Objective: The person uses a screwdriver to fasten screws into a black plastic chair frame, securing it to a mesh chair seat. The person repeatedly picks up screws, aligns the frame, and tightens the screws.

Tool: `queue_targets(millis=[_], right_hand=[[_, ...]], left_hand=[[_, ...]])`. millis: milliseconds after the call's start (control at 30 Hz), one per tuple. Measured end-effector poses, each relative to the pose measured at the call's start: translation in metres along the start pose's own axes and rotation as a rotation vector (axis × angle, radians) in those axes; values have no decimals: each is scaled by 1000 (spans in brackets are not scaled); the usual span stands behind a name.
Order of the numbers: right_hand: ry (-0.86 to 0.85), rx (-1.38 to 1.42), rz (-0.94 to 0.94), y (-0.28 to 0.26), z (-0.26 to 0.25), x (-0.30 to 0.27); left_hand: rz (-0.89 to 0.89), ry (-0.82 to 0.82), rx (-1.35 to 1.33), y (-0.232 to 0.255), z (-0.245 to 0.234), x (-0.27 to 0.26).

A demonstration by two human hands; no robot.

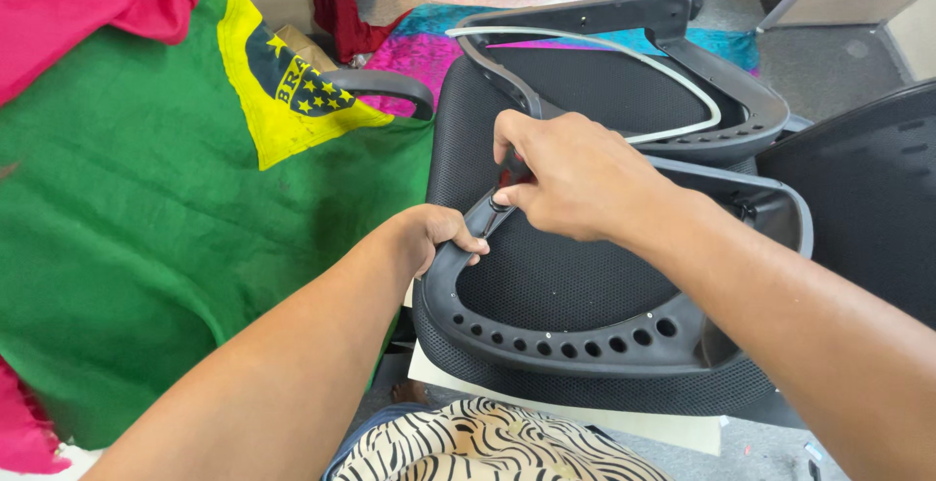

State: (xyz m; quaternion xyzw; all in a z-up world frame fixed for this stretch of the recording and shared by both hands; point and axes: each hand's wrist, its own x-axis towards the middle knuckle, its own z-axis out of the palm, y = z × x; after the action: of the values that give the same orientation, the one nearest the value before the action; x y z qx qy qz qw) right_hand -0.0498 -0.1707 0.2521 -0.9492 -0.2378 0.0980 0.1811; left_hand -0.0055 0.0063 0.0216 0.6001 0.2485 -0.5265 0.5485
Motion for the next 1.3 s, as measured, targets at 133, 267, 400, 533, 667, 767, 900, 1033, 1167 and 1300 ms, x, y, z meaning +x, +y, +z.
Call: queue_targets(millis=[133, 267, 400, 533, 667, 767, 900, 1033, 1167, 1300], right_hand=[[1, -153, 272, -10, 0, 4], [64, -138, 124, -2, -1, 5], [134, 117, -260, 5, 4, -2], [143, 4, -1, 4, 8, 0], [218, -84, 114, -2, 13, 4], [276, 66, 164, 7, 12, 2], [267, 478, 427, 38, 17, -23], [470, 852, 438, 92, 12, -73], [287, 931, 503, 133, 20, -116], [10, 677, 444, 144, 45, -125]], left_hand=[[-7, 35, -22, -2, -1, 4], [9, -6, -23, 0, -2, 5], [-43, 15, -5, -2, -2, 3], [-25, 9, 2, 2, -2, 4], [-57, 6, 18, 0, -5, 7], [-49, -42, 58, 3, -5, 6], [21, 3, -54, -4, 1, 2], [31, 69, -86, -1, 0, 1], [-11, 8, -30, 4, -1, 1], [38, 45, -61, 0, -3, 6]])
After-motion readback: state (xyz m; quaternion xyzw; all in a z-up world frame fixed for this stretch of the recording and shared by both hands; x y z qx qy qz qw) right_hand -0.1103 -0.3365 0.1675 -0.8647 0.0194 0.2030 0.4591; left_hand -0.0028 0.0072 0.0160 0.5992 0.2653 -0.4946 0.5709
